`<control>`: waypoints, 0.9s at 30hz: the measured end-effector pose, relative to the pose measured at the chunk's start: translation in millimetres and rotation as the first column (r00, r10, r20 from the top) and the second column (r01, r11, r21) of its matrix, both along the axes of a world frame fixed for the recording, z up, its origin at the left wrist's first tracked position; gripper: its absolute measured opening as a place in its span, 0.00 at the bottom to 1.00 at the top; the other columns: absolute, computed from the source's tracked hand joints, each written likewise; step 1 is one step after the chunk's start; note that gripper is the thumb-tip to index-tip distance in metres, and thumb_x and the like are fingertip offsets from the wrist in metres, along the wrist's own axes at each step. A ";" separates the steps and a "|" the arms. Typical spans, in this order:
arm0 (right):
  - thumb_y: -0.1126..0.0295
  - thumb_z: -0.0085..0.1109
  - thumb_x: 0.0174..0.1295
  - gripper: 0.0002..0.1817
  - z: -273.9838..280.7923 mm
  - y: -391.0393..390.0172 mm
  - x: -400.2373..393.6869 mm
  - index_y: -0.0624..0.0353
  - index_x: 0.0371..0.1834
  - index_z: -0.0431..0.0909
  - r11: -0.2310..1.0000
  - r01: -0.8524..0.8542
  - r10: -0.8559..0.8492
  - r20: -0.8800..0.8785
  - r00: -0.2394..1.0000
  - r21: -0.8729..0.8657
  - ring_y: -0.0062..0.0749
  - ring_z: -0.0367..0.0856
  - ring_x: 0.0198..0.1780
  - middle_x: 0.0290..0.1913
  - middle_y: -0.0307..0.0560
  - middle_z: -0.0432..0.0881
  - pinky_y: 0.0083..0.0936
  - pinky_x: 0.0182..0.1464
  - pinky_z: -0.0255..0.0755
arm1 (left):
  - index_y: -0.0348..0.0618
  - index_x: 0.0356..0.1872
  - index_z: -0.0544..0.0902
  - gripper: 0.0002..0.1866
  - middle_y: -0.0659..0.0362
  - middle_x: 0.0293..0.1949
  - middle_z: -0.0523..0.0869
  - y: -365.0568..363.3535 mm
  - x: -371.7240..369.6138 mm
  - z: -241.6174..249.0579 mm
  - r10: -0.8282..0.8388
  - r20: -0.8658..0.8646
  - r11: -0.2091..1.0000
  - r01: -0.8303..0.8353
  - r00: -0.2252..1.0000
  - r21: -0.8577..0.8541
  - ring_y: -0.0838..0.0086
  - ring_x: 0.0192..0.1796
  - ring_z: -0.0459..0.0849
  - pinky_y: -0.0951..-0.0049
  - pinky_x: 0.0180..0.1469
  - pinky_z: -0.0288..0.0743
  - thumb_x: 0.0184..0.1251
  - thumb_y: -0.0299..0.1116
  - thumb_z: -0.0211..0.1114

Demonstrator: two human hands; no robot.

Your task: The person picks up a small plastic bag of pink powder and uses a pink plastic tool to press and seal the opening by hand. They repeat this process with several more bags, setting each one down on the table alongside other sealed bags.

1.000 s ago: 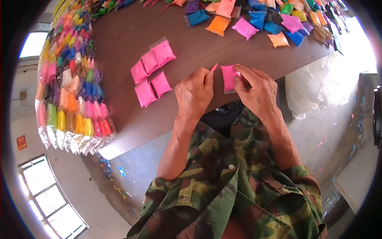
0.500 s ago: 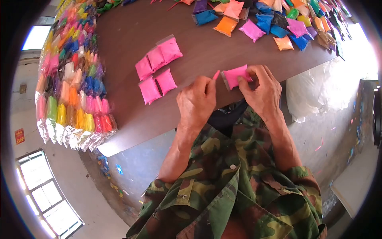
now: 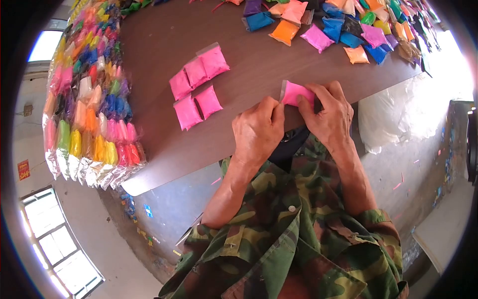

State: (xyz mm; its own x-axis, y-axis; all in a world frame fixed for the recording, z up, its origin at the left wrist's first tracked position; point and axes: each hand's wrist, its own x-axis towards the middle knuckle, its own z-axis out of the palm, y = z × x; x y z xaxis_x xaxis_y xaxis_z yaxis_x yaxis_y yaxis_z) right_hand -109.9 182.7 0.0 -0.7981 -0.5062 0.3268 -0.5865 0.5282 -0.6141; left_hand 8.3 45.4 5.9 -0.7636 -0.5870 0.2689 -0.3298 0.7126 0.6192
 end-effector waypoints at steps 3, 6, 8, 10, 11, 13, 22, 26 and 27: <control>0.59 0.78 0.58 0.15 -5.7 1.3 -0.8 0.51 0.47 0.91 0.999 -0.009 0.007 -0.052 0.999 -0.035 0.46 0.89 0.39 0.47 0.45 0.83 0.42 0.39 0.82 | 0.43 0.31 0.83 0.09 0.51 0.24 0.87 -9.6 -0.6 -3.0 0.024 0.043 0.999 -0.022 0.999 -0.037 0.51 0.27 0.88 0.54 0.31 0.79 0.72 0.32 0.71; 0.59 0.78 0.58 0.16 -4.9 -0.2 -0.2 0.51 0.46 0.90 1.000 0.002 -0.003 -0.065 0.998 -0.029 0.46 0.89 0.40 0.49 0.46 0.83 0.41 0.40 0.82 | 0.43 0.31 0.83 0.09 0.51 0.25 0.87 -12.7 0.0 5.6 0.020 0.028 0.999 -0.020 0.999 0.025 0.51 0.28 0.88 0.53 0.31 0.79 0.72 0.32 0.71; 0.58 0.78 0.59 0.16 -3.6 -1.1 0.8 0.52 0.46 0.90 1.000 0.005 -0.006 -0.043 0.999 -0.026 0.46 0.89 0.41 0.49 0.46 0.83 0.41 0.40 0.82 | 0.42 0.32 0.85 0.07 0.52 0.24 0.87 -0.2 2.7 8.5 -0.014 -0.045 0.998 0.017 0.999 0.058 0.55 0.26 0.88 0.57 0.32 0.78 0.71 0.31 0.72; 0.58 0.78 0.59 0.15 -3.6 -0.9 0.6 0.52 0.46 0.90 1.000 -0.003 0.002 -0.035 0.999 -0.022 0.46 0.90 0.42 0.50 0.46 0.84 0.41 0.41 0.82 | 0.43 0.33 0.85 0.07 0.52 0.23 0.86 -0.1 3.9 -2.2 -0.006 0.004 0.999 0.006 1.000 -0.042 0.56 0.26 0.87 0.58 0.31 0.78 0.71 0.31 0.72; 0.58 0.78 0.59 0.15 -4.2 -0.2 -0.1 0.53 0.45 0.90 1.000 -0.014 0.014 -0.037 0.999 -0.020 0.46 0.90 0.42 0.51 0.46 0.84 0.41 0.41 0.82 | 0.43 0.33 0.85 0.07 0.52 0.23 0.86 -0.4 4.3 -5.8 0.001 0.027 0.996 0.002 1.000 -0.092 0.56 0.25 0.87 0.58 0.31 0.77 0.71 0.31 0.73; 0.58 0.78 0.60 0.16 -5.8 1.4 -0.6 0.53 0.46 0.89 1.000 -0.023 0.022 -0.040 0.999 -0.012 0.46 0.90 0.43 0.52 0.46 0.85 0.41 0.42 0.83 | 0.43 0.33 0.85 0.07 0.52 0.22 0.85 -7.5 6.0 -3.4 0.031 0.050 0.993 -0.025 0.998 -0.118 0.56 0.25 0.87 0.60 0.30 0.77 0.71 0.30 0.73; 0.61 0.81 0.57 0.28 9.5 11.3 6.3 0.52 0.61 0.84 0.989 -0.148 0.150 -0.062 0.987 0.029 0.49 0.89 0.52 0.58 0.47 0.85 0.42 0.50 0.83 | 0.40 0.36 0.86 0.05 0.56 0.22 0.84 -5.6 64.2 -4.8 0.075 -0.158 0.997 -0.071 0.985 0.029 0.72 0.22 0.82 0.70 0.28 0.75 0.73 0.27 0.74; 0.65 0.83 0.54 0.27 8.5 10.9 10.7 0.52 0.58 0.86 0.980 -0.194 0.196 -0.071 0.978 0.035 0.47 0.89 0.50 0.54 0.47 0.87 0.41 0.48 0.84 | 0.38 0.37 0.87 0.05 0.59 0.22 0.84 -17.8 93.4 -0.6 0.230 -0.226 0.972 -0.235 0.946 0.006 0.82 0.23 0.79 0.74 0.28 0.73 0.72 0.26 0.74; 0.65 0.83 0.54 0.26 8.0 8.6 13.1 0.52 0.57 0.86 0.979 -0.203 0.203 -0.044 0.978 0.017 0.46 0.89 0.49 0.53 0.47 0.87 0.40 0.48 0.84 | 0.37 0.37 0.87 0.06 0.60 0.23 0.85 -25.9 103.8 -2.3 0.282 -0.188 0.958 -0.288 0.941 -0.007 0.83 0.24 0.79 0.75 0.28 0.72 0.73 0.28 0.74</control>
State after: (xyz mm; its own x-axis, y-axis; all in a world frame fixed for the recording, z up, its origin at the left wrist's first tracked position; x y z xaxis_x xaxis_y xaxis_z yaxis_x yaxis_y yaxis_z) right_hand -96.7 191.3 8.1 -0.6628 -0.6604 0.3530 -0.7095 0.4029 -0.5782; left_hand 112.1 19.4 3.6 -0.5016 -0.7608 0.4118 -0.4057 0.6273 0.6648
